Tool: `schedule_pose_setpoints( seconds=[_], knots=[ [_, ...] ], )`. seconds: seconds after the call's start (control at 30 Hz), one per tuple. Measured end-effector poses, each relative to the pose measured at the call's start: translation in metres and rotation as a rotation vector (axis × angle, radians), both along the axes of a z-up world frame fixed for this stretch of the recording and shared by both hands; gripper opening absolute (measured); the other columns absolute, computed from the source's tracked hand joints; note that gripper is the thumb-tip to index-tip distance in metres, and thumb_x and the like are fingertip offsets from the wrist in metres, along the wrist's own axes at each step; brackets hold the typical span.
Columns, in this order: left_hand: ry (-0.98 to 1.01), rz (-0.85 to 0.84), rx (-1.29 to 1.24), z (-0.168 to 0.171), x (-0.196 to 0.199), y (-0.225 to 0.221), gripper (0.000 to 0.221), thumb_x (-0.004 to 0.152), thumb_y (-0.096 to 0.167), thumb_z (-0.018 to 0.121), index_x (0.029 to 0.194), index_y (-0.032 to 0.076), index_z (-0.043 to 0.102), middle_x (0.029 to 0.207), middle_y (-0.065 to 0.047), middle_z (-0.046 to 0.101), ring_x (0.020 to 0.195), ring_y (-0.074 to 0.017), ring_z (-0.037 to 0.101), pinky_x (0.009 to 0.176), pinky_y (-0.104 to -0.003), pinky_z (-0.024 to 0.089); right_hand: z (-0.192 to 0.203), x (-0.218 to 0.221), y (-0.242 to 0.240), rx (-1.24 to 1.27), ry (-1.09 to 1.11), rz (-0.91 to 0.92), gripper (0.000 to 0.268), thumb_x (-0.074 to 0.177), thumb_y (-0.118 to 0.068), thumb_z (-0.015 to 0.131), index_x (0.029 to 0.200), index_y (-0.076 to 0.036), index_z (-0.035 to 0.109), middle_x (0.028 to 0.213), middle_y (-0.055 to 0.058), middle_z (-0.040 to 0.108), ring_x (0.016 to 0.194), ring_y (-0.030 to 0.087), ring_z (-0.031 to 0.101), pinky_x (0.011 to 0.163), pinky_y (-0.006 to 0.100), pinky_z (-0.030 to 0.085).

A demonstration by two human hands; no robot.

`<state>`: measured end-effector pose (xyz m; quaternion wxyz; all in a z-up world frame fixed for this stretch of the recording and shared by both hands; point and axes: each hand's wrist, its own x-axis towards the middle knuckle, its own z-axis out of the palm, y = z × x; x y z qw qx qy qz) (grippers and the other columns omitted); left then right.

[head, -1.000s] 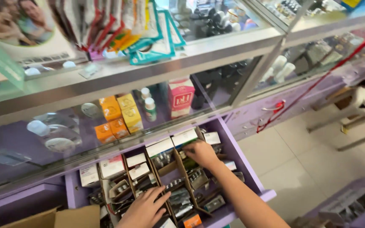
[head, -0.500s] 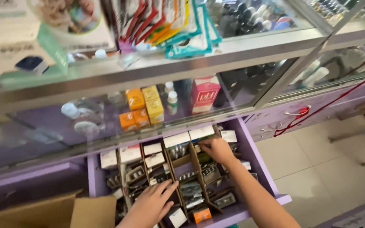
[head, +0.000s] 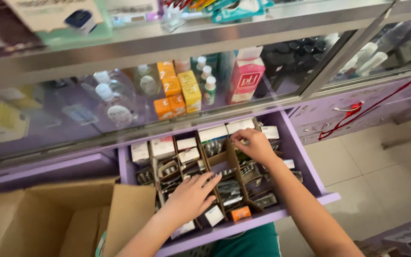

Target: The person organizes various medicine boxes and blister packs inside a purple drawer. They pick up items, examine them, and place them into cardboard dividers within the drawer. The person also moves a larger box on the counter to access the drawer contents.

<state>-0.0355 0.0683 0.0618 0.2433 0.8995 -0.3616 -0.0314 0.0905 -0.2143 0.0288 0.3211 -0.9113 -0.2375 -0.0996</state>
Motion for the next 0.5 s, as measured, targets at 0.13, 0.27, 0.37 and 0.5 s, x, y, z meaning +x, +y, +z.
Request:
schedule_pose_setpoints(
  seconds=[0.13, 0.27, 0.37, 0.5],
  knots=[
    [-0.005, -0.008, -0.006, -0.013, -0.003, 0.016, 0.059, 0.094, 0.026, 0.065, 0.148, 0.009, 0.048, 0.140, -0.016, 0.054, 0.120, -0.0362, 0.057, 0.099, -0.048, 0.047, 0.020, -0.020, 0.035, 0.086, 0.014, 0.065, 0.014, 0.085, -0.014, 0.074, 0.098, -0.009, 0.075, 0.082, 0.007, 0.073, 0.074, 0.023, 0.074, 0.066, 0.035, 0.058],
    [0.013, 0.018, 0.062, -0.027, 0.001, 0.039, 0.057, 0.093, 0.026, 0.066, 0.145, 0.010, 0.049, 0.139, -0.016, 0.055, 0.120, -0.0363, 0.057, 0.098, -0.048, 0.048, 0.024, -0.025, 0.062, 0.044, -0.005, 0.142, 0.012, 0.085, -0.016, 0.075, 0.096, -0.010, 0.075, 0.078, 0.007, 0.072, 0.068, 0.023, 0.072, 0.063, 0.035, 0.057],
    [0.047, 0.051, 0.085, -0.032, 0.008, 0.057, 0.056, 0.093, 0.027, 0.065, 0.145, 0.009, 0.050, 0.139, -0.017, 0.054, 0.120, -0.0369, 0.057, 0.097, -0.048, 0.049, 0.025, -0.021, 0.091, 0.024, -0.025, 0.172, 0.011, 0.086, -0.018, 0.076, 0.093, -0.010, 0.075, 0.077, 0.008, 0.071, 0.066, 0.024, 0.071, 0.062, 0.036, 0.056],
    [0.057, 0.121, 0.102, -0.046, 0.013, 0.078, 0.056, 0.092, 0.026, 0.066, 0.143, 0.009, 0.052, 0.139, -0.017, 0.055, 0.121, -0.0374, 0.057, 0.097, -0.048, 0.049, 0.016, -0.022, 0.135, 0.068, -0.094, 0.225, 0.011, 0.089, -0.019, 0.077, 0.093, -0.010, 0.076, 0.074, 0.009, 0.069, 0.065, 0.026, 0.069, 0.061, 0.037, 0.055]
  ],
)
